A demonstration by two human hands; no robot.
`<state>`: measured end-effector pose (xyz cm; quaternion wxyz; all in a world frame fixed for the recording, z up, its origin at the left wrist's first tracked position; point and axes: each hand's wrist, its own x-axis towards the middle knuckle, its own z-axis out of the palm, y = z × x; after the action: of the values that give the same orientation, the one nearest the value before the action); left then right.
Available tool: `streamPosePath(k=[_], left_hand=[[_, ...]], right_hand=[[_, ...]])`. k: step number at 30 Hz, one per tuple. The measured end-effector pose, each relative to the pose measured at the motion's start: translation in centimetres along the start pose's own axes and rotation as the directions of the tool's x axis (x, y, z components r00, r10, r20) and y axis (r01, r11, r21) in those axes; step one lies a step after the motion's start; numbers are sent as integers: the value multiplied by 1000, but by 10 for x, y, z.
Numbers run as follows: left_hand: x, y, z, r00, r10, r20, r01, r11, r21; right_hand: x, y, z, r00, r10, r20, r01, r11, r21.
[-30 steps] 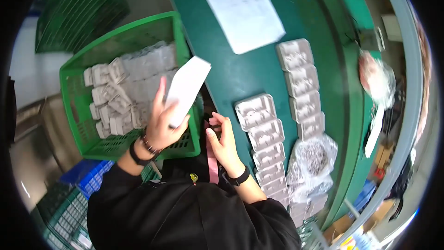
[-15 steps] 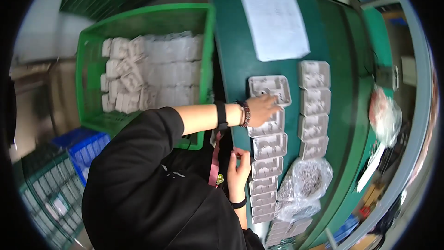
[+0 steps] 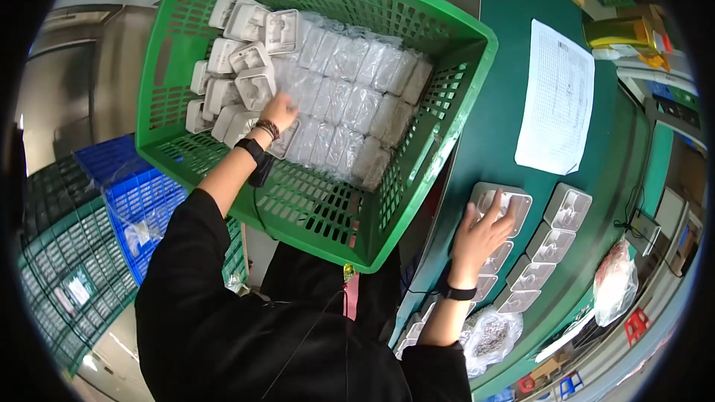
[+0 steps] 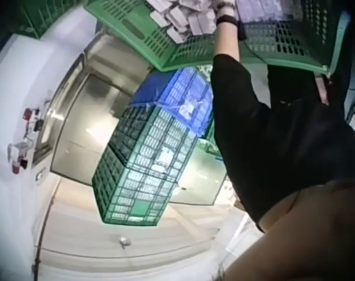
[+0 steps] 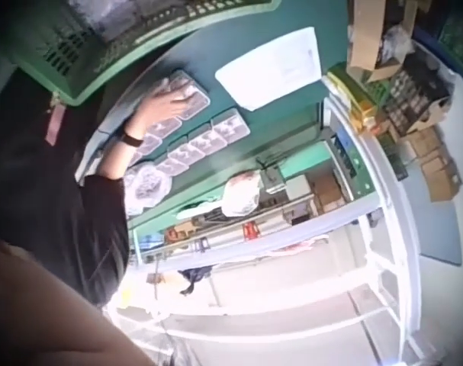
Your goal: The person takes plastic housings from a green crate and places them onto a workbench. They then pick up small white components from bags and insert them into the plastic housings by hand.
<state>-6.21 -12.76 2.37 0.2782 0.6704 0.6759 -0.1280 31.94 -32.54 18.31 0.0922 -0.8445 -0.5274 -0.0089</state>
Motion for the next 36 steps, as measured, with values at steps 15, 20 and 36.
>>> streamPosePath(k=[15, 20, 36], left_hand=[[-37, 42, -16, 972, 195, -131, -197, 980, 1], [-104, 216, -129, 593, 500, -631, -733, 660, -166], [-104, 443, 49, 325, 937, 130, -822, 212, 528]], right_hand=[[-43, 16, -71, 962, 207, 177, -217, 975, 39], [-129, 24, -110, 917, 372, 144, -397, 889, 227], [-438, -4, -133, 234, 966, 107, -972, 234, 15]])
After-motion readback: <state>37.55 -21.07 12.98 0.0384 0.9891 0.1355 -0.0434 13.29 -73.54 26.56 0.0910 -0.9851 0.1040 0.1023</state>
